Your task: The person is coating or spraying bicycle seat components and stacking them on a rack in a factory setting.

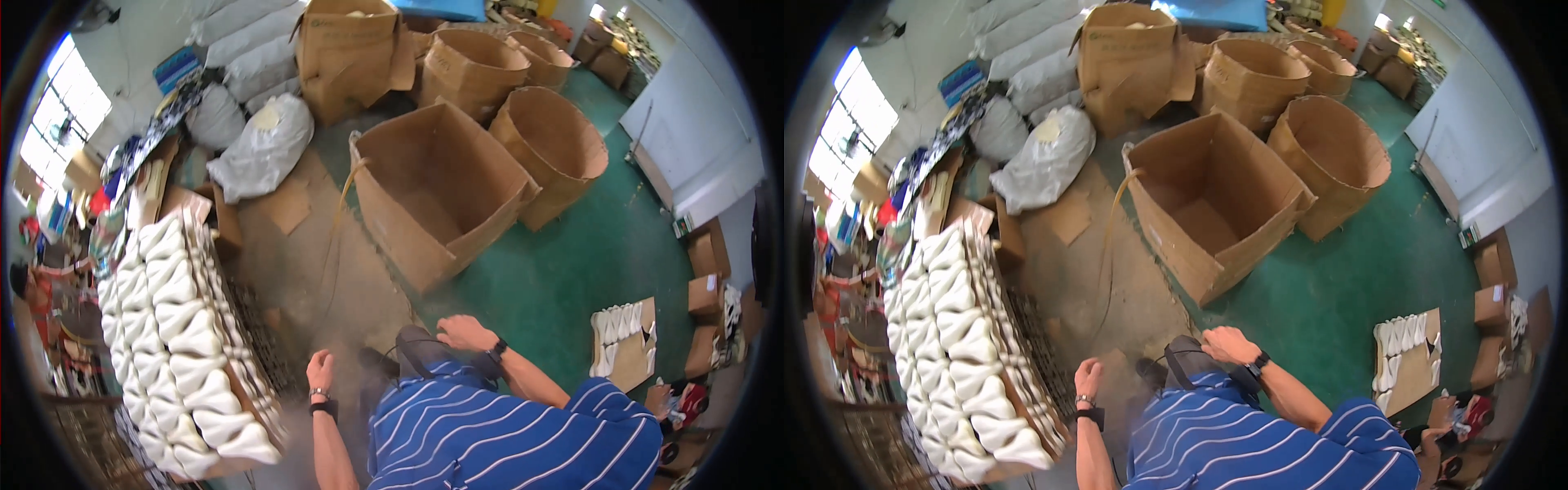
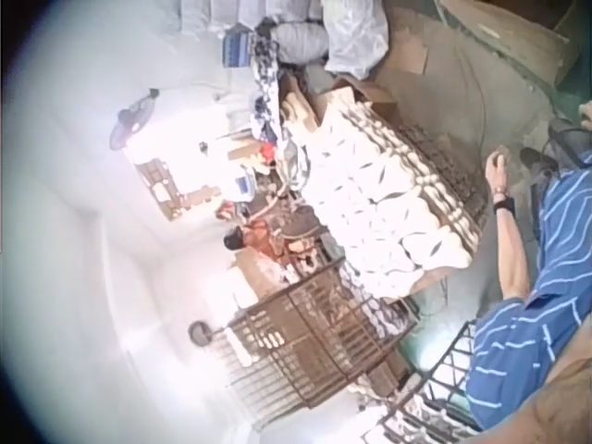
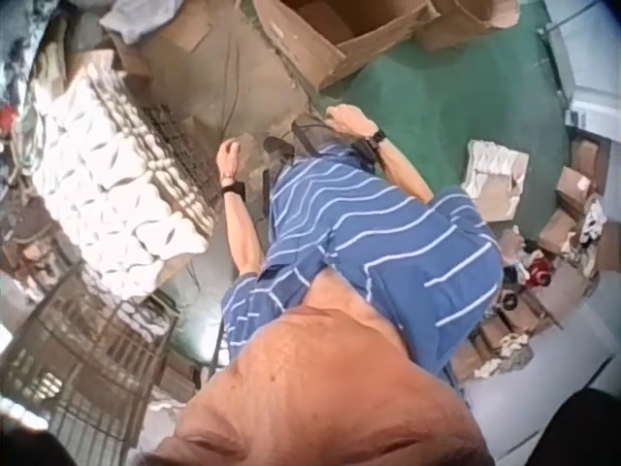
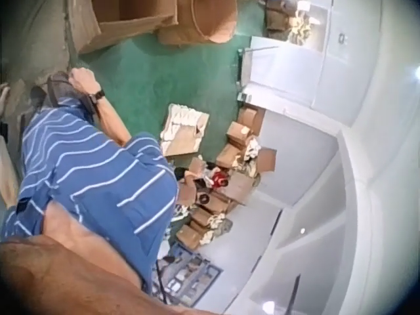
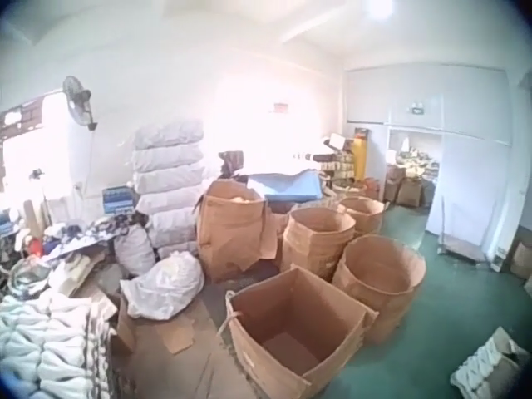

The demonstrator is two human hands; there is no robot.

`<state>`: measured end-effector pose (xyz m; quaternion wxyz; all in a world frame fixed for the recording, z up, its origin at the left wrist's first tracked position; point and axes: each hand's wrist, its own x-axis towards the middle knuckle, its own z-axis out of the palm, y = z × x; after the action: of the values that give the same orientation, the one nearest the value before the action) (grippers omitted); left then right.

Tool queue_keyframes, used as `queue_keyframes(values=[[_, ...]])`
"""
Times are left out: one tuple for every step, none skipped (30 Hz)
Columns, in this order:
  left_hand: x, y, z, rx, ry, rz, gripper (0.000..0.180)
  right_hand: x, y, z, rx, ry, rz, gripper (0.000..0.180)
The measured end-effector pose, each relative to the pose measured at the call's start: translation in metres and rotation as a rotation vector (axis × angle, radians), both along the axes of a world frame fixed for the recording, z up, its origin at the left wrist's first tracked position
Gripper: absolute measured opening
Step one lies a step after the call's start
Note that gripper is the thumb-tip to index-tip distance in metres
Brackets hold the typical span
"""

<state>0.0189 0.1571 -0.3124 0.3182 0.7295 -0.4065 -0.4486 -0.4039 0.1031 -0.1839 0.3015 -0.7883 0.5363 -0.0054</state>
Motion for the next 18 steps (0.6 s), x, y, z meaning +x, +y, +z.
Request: queue_keyframes(values=[[-0.007, -0.043, 0.008, -0.048, -0.093, -0.086, 0.031, -0.003, -0.003, 0.008, 0.037, -0.013, -0.072, 0.028], [-0.016, -0.084, 0.017, -0.174, -0.075, -0.14, 0.033, -0.006, -0.006, 0.016, 0.052, -0.006, -0.105, 0.028], [-0.03, -0.124, 0.027, -0.194, -0.068, -0.179, 0.035, -0.008, -0.009, 0.023, 0.063, 0.015, -0.145, 0.029], [-0.045, -0.16, 0.04, -0.212, -0.011, -0.204, 0.033, -0.01, -0.012, 0.029, 0.07, 0.004, -0.156, 0.029], [-0.06, -0.194, 0.053, -0.193, 0.046, -0.219, 0.032, -0.011, -0.017, 0.035, 0.12, 0.021, -0.199, 0.029], [-0.075, -0.223, 0.065, -0.247, 0.058, -0.234, 0.032, -0.01, -0.023, 0.039, 0.178, 0.039, -0.232, 0.029], [-0.09, -0.252, 0.076, -0.278, 0.071, -0.242, 0.031, -0.01, -0.031, 0.043, 0.174, 0.039, -0.243, 0.029], [-0.103, -0.279, 0.086, -0.301, 0.073, -0.251, 0.036, -0.009, -0.041, 0.045, 0.166, 0.029, -0.24, 0.029], [-0.115, -0.303, 0.093, -0.315, 0.076, -0.258, 0.041, -0.008, -0.052, 0.047, 0.185, 0.035, -0.231, 0.029], [-0.126, -0.325, 0.099, -0.296, 0.074, -0.256, 0.041, -0.007, -0.066, 0.048, 0.176, 0.006, -0.225, 0.029], [-0.134, -0.346, 0.102, -0.336, 0.039, -0.27, 0.049, -0.006, -0.081, 0.048, 0.176, -0.026, -0.22, 0.029], [-0.14, -0.367, 0.104, -0.368, 0.009, -0.285, 0.058, -0.006, -0.098, 0.049, 0.159, -0.056, -0.19, 0.029], [-0.142, -0.384, 0.105, -0.358, -0.014, -0.299, 0.058, -0.005, -0.114, 0.05, 0.148, -0.081, -0.174, 0.028], [-0.145, -0.405, 0.105, -0.366, -0.11, -0.312, 0.063, -0.007, -0.132, 0.051, 0.159, -0.116, -0.19, 0.028], [-0.151, -0.428, 0.101, -0.372, -0.199, -0.338, 0.068, -0.01, -0.151, 0.053, 0.085, -0.164, -0.201, 0.026], [-0.154, -0.452, 0.096, -0.375, -0.258, -0.365, 0.07, -0.013, -0.167, 0.054, 0.017, -0.21, -0.2, 0.024], [-0.157, -0.479, 0.088, -0.378, -0.306, -0.39, 0.073, -0.018, -0.183, 0.057, 0.046, -0.213, -0.257, 0.024], [-0.161, -0.503, 0.079, -0.358, -0.334, -0.41, 0.077, -0.024, -0.199, 0.058, 0.006, -0.249, -0.296, 0.023]])
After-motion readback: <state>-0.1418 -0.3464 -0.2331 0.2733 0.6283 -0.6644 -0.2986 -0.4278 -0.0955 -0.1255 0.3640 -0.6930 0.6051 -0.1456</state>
